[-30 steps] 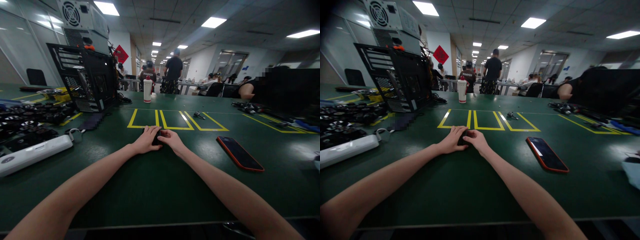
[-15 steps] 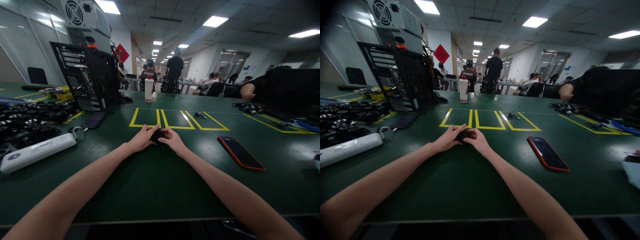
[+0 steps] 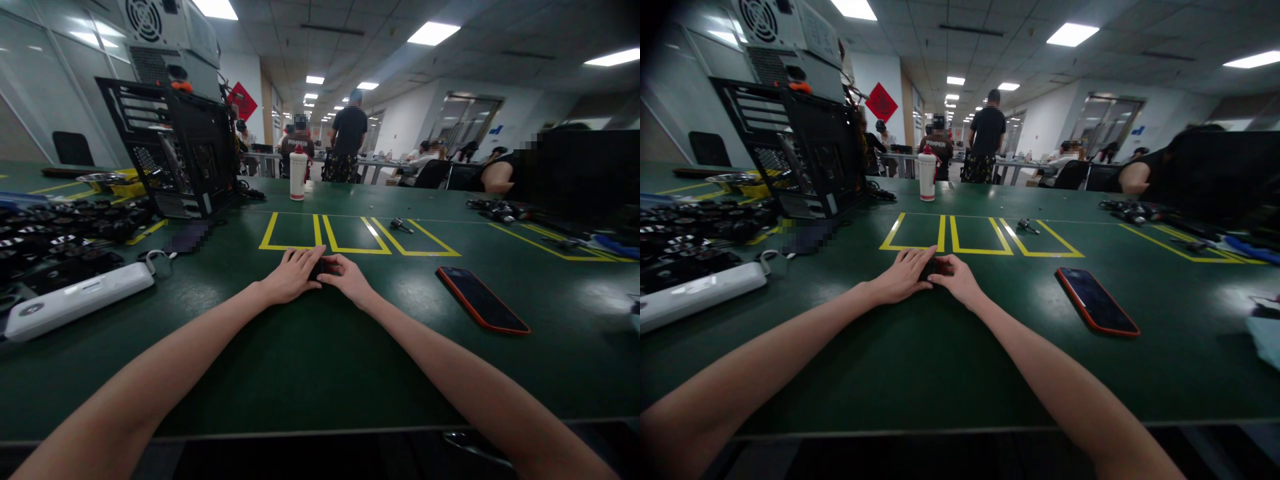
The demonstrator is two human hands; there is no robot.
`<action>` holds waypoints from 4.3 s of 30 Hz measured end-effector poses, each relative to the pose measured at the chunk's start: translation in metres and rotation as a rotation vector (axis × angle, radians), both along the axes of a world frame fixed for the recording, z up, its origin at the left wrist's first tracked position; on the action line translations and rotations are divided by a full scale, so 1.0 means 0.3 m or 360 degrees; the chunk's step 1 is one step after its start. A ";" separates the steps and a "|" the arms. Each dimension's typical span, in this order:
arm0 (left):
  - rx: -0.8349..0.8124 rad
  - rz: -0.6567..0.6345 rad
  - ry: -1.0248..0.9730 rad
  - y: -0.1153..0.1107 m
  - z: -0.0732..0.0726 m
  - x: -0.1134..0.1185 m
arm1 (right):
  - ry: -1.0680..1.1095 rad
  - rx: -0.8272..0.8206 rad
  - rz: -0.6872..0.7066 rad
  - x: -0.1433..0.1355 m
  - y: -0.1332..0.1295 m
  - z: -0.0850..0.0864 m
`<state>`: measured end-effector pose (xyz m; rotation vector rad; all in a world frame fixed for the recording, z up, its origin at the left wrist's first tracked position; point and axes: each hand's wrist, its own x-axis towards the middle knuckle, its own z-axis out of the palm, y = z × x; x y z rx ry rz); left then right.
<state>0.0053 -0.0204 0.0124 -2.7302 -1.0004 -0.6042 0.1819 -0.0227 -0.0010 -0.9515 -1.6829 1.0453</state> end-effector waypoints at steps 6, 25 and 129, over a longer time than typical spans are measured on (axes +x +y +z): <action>-0.0009 -0.0023 -0.0025 0.008 -0.001 0.000 | 0.0052 0.0019 -0.0081 -0.010 -0.005 -0.005; -0.0042 -0.0071 -0.0090 -0.001 0.003 -0.010 | 0.0230 -0.0106 0.0050 -0.009 -0.021 0.003; -0.0159 -0.0061 -0.0213 0.018 -0.001 0.004 | 0.0204 -0.0032 -0.0100 -0.018 0.009 -0.007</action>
